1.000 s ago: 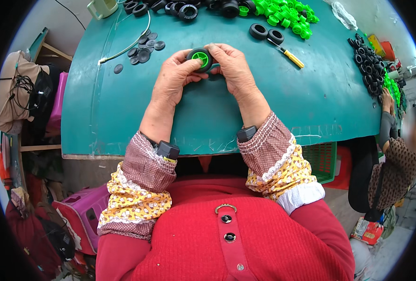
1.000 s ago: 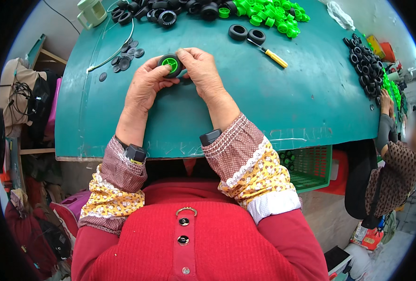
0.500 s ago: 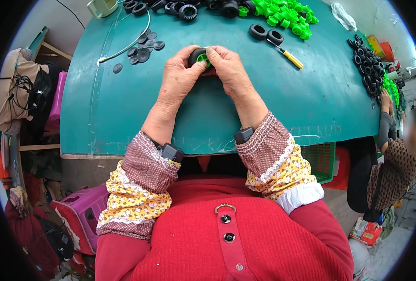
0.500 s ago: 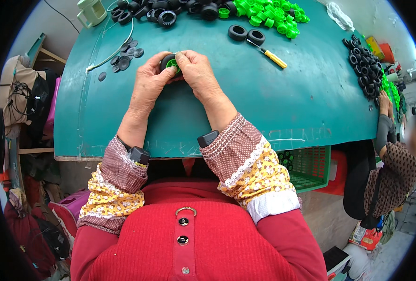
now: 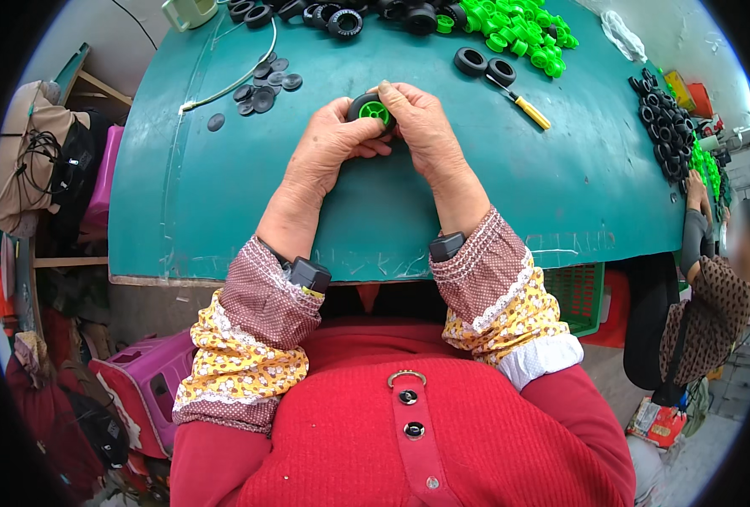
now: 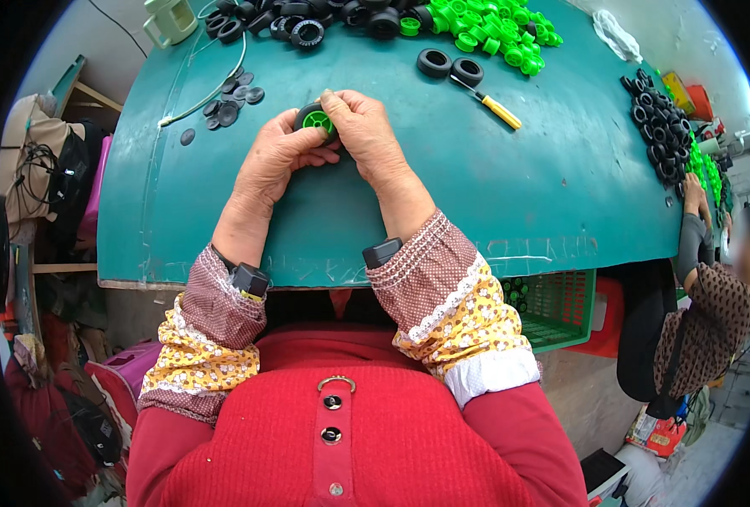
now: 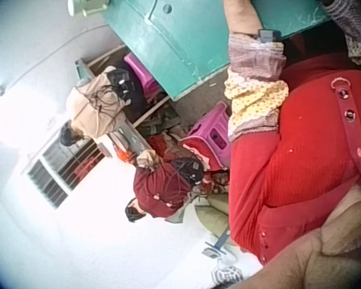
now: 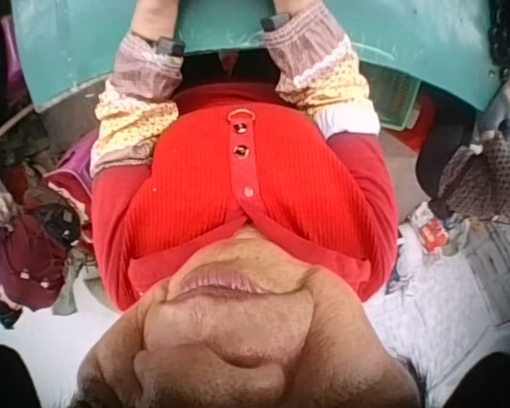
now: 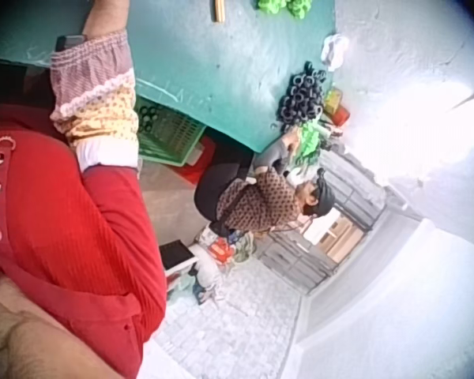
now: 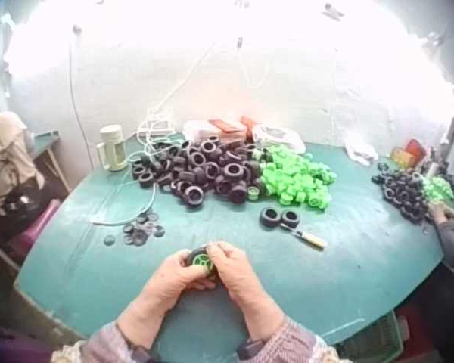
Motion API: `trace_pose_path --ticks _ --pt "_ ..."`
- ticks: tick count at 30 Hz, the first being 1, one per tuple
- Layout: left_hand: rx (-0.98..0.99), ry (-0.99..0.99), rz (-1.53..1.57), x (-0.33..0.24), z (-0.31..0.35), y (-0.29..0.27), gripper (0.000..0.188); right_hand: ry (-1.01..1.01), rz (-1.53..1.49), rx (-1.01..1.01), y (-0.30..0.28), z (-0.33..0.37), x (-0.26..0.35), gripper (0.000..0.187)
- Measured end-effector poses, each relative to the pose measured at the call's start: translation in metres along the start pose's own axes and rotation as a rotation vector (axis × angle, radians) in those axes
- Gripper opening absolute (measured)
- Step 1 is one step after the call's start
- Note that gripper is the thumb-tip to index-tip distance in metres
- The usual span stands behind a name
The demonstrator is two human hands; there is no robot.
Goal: Assembling plastic hubs into rubber tires for toy wheels at a factory workbench.
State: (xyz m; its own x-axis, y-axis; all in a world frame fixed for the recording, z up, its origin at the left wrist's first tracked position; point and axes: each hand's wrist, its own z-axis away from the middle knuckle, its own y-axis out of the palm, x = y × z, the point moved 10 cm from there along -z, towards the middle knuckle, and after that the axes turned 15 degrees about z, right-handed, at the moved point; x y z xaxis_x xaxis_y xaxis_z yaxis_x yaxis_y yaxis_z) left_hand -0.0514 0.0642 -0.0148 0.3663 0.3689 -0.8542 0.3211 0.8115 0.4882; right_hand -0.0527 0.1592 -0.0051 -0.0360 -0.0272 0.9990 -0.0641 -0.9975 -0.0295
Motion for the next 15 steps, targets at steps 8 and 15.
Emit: trace_pose_path --ticks 8,15 --pt "0.014 0.084 -0.076 -0.005 -0.001 0.003 0.022 0.038 -0.135 0.185 0.019 0.002 -0.006 0.028" --pt "-0.005 0.181 -0.211 -0.011 0.002 0.007 0.023 0.020 -0.148 0.175 0.019 0.002 -0.003 0.024"
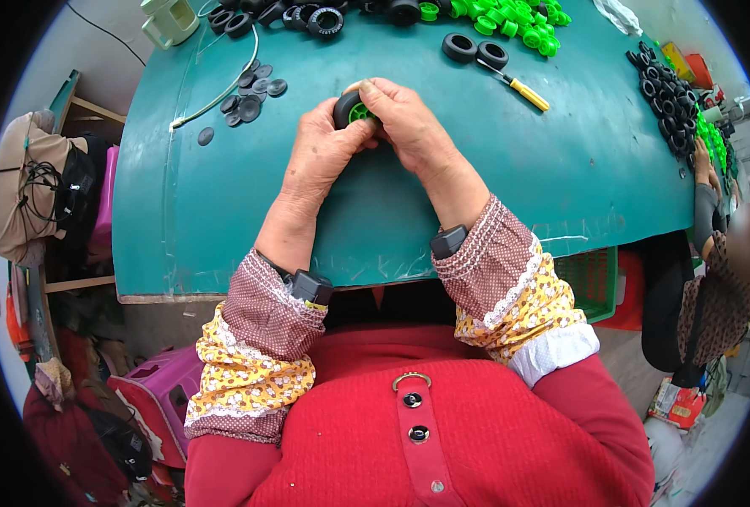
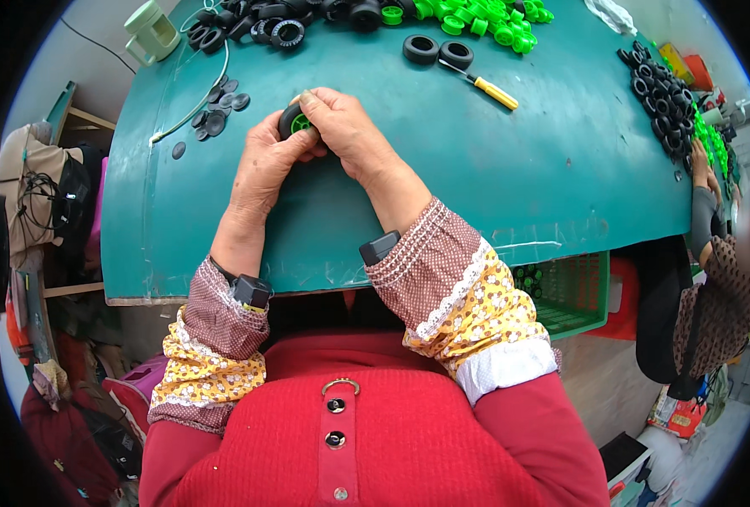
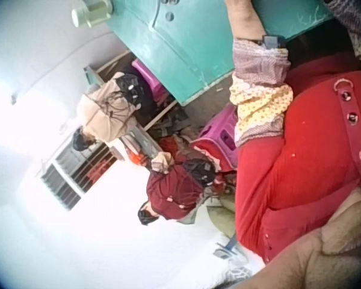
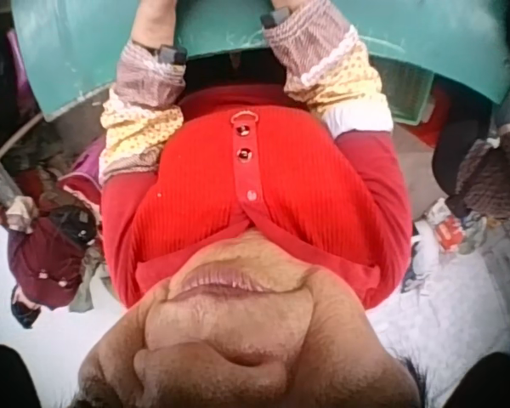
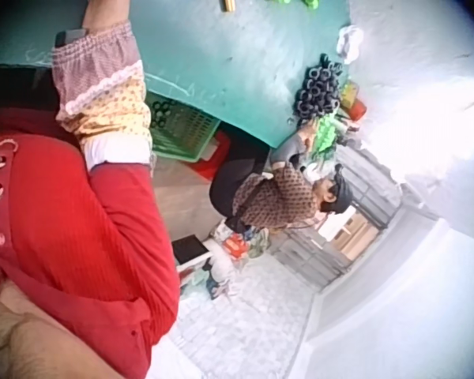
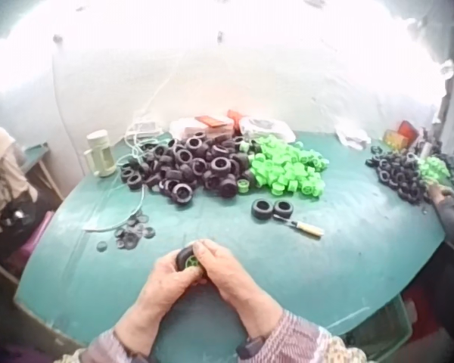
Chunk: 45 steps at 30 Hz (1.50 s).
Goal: Assembling plastic hubs into rubber tires for toy wheels at a factory workbench.
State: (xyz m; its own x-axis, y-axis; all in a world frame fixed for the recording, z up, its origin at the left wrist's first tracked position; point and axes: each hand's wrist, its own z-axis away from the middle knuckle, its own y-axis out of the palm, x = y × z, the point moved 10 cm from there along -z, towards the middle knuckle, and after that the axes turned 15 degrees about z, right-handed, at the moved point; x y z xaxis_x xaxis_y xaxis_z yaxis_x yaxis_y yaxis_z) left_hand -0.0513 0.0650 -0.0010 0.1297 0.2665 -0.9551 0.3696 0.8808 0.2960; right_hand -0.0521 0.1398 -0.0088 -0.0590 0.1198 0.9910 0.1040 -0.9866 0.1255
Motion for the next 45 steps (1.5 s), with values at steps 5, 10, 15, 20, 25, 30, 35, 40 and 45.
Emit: trace_pose_path --ticks 5,10,15,20,25,30,35,40,45 --pt "0.007 -0.001 -0.069 0.001 0.000 0.000 0.025 0.000 0.042 -0.011 -0.002 -0.001 0.001 0.025" --pt "-0.054 -0.018 0.360 0.004 -0.002 -0.011 0.023 0.008 -0.037 -0.019 0.004 -0.001 0.000 0.025" --pt "0.029 -0.075 0.315 0.002 0.001 -0.010 0.026 0.033 0.000 -0.017 -0.003 0.000 -0.002 0.027" --pt "0.264 -0.181 0.371 0.004 0.011 0.013 0.034 0.046 0.056 0.144 0.011 0.008 0.009 0.026" --pt "0.308 -0.139 0.440 -0.003 0.013 0.018 0.038 -0.023 0.055 0.240 0.014 0.014 0.020 0.027" --pt "0.315 -0.214 0.557 0.006 0.009 0.016 0.039 -0.024 0.157 0.280 0.017 0.008 0.009 0.028" --pt "0.185 -0.179 0.475 0.013 0.003 0.011 0.037 0.007 0.087 0.057 0.004 0.004 0.004 0.026" --pt "0.156 -0.134 0.478 0.005 0.002 0.005 0.037 0.019 -0.074 0.044 0.008 0.001 0.004 0.025" --pt "-0.008 0.002 0.681 -0.002 -0.006 -0.021 0.038 0.042 -0.099 0.015 0.003 0.000 0.001 0.033"
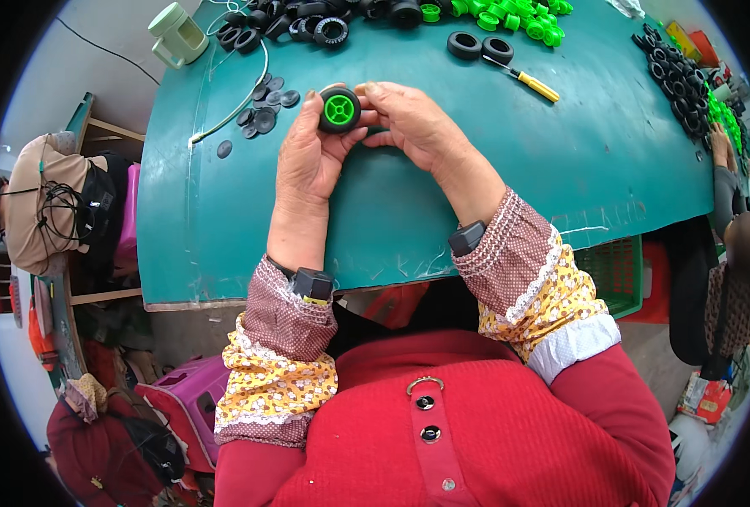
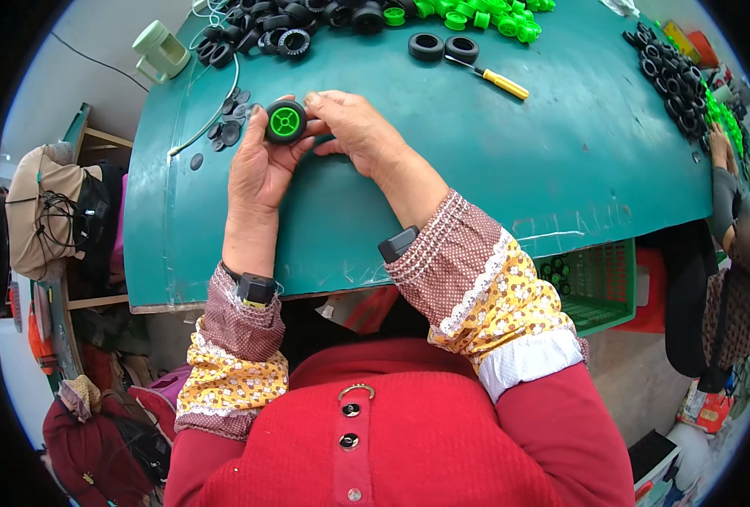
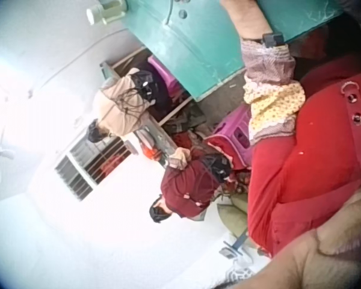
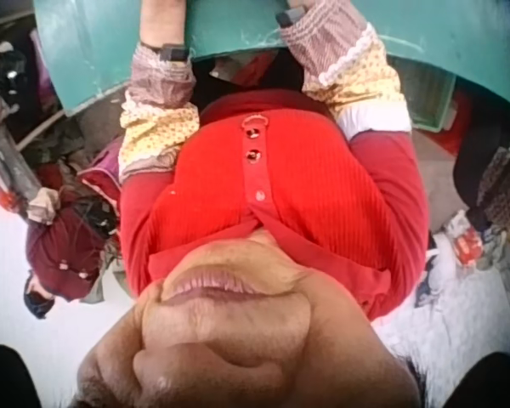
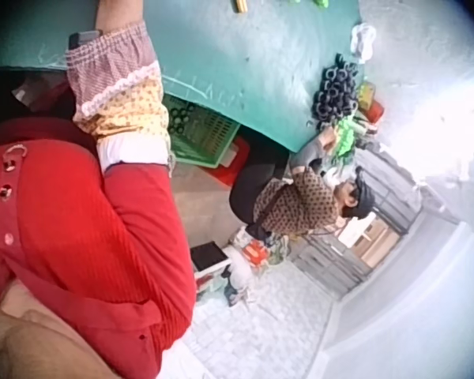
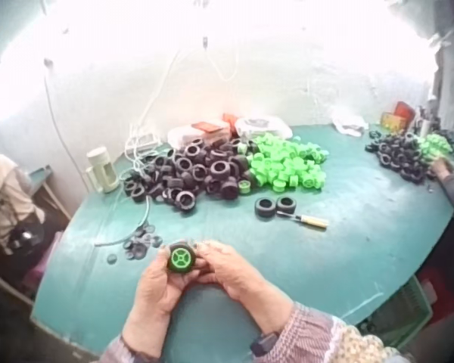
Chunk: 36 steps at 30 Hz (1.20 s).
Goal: Assembling plastic hubs into rubber tires for toy wheels at a factory workbench.
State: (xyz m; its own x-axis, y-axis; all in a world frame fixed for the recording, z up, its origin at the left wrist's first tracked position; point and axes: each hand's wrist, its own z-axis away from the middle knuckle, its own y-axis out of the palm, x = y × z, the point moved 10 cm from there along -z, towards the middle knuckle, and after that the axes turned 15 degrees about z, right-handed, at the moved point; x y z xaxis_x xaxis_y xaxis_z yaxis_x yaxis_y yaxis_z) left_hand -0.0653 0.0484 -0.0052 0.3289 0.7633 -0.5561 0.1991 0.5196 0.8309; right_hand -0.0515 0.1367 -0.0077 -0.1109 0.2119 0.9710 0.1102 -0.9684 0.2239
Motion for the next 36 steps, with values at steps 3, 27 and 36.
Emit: trace_pose_path --ticks 3,27,36 --pt "-0.006 0.004 0.114 0.000 -0.001 -0.009 0.033 0.064 0.170 -0.015 -0.002 0.002 -0.007 0.036" --pt "-0.026 -0.053 -0.405 0.009 0.003 -0.001 0.027 0.001 0.202 -0.109 -0.026 -0.002 0.001 0.025" --pt "-0.043 -0.053 -0.466 0.007 0.003 0.005 0.026 0.003 0.169 -0.051 -0.010 0.001 0.004 0.031"
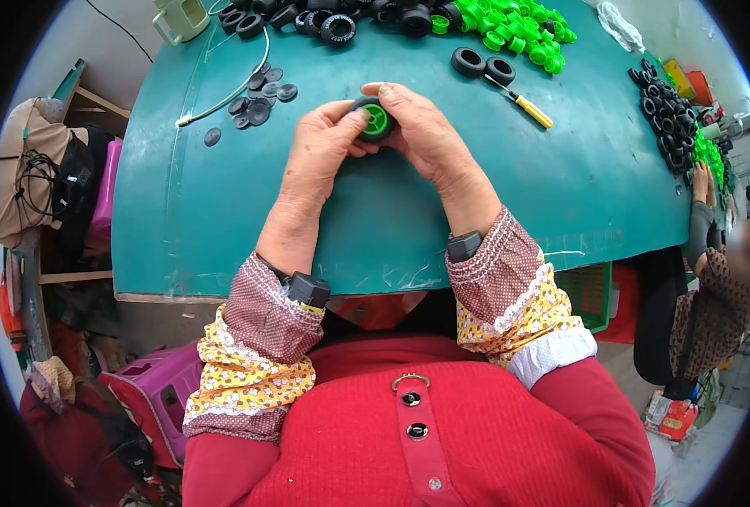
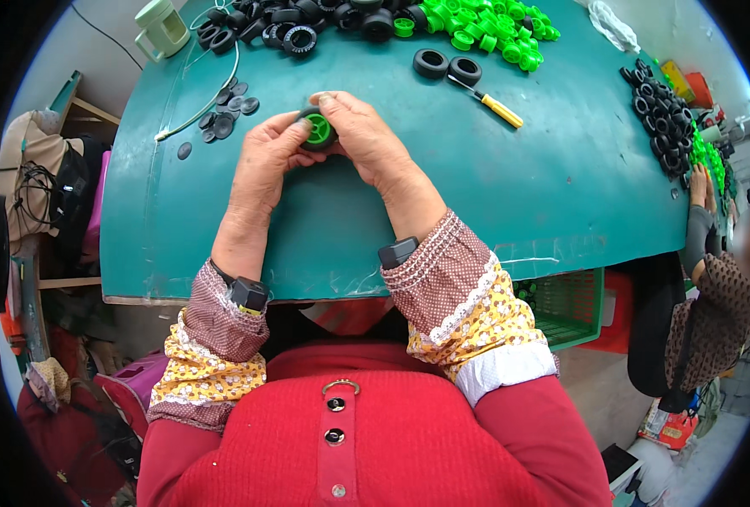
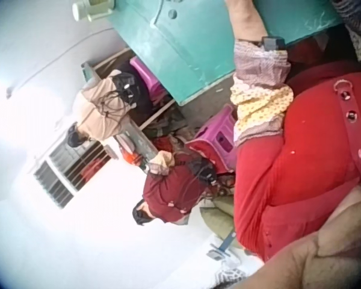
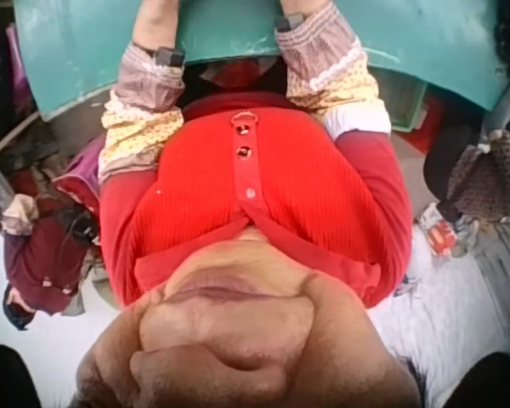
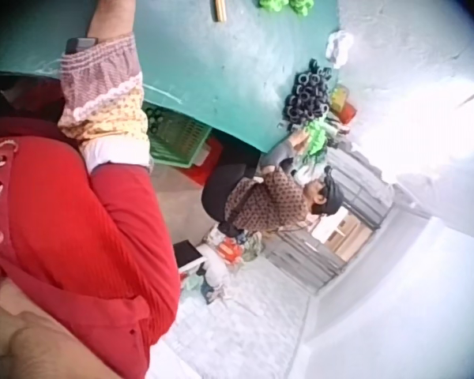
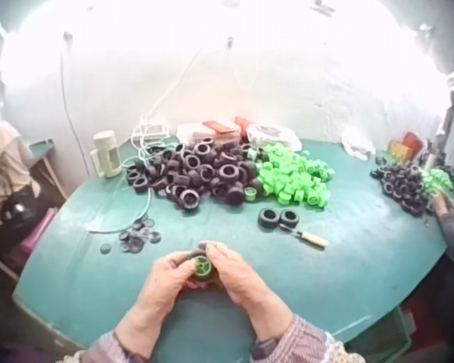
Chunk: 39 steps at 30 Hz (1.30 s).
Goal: Assembling plastic hubs into rubber tires for toy wheels at a factory workbench.
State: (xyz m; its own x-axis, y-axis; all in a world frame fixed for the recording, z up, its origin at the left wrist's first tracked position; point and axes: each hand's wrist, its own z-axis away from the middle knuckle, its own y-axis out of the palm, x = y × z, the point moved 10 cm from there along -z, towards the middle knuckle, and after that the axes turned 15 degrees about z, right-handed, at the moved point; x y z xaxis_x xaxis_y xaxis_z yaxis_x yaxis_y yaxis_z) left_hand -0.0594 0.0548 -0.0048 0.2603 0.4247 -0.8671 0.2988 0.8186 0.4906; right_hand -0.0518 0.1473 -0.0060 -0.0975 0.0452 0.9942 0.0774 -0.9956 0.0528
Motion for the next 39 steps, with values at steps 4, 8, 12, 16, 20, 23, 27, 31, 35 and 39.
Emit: trace_pose_path --ticks 4,8,12,16,20,23,27,31,35,39 --pt "-0.053 0.055 0.199 -0.007 -0.003 -0.005 0.024 0.027 -0.085 0.002 -0.004 0.003 0.003 0.031" --pt "-0.066 0.026 0.151 -0.004 -0.001 -0.006 0.024 -0.011 -0.017 0.061 -0.001 0.001 0.000 0.030" --pt "-0.094 0.041 0.104 -0.004 0.002 -0.014 0.029 0.018 0.048 0.059 0.004 -0.003 -0.007 0.029" --pt "-0.006 0.103 -0.082 -0.004 0.001 -0.005 0.039 -0.014 -0.009 0.061 0.008 0.000 -0.003 0.029" --pt "-0.013 0.087 -0.023 -0.003 0.002 -0.001 0.036 -0.038 0.015 0.035 0.007 -0.004 -0.006 0.028" --pt "-0.001 0.161 -0.117 -0.006 0.001 0.002 0.032 -0.105 0.186 -0.052 0.001 -0.002 0.005 0.028" --pt "-0.001 0.280 -0.289 -0.012 0.000 0.003 0.032 -0.075 0.141 -0.044 0.001 0.001 0.005 0.028" --pt "-0.009 0.250 -0.083 -0.011 0.001 0.004 0.033 -0.190 0.192 -0.138 0.000 0.000 0.011 0.024" --pt "-0.044 0.211 -0.239 -0.012 0.003 0.001 0.035 -0.160 0.332 -0.111 -0.005 -0.003 0.009 0.021" --pt "-0.011 0.091 -0.088 -0.003 0.001 -0.003 0.040 -0.198 0.334 -0.069 -0.001 -0.001 0.012 0.026"
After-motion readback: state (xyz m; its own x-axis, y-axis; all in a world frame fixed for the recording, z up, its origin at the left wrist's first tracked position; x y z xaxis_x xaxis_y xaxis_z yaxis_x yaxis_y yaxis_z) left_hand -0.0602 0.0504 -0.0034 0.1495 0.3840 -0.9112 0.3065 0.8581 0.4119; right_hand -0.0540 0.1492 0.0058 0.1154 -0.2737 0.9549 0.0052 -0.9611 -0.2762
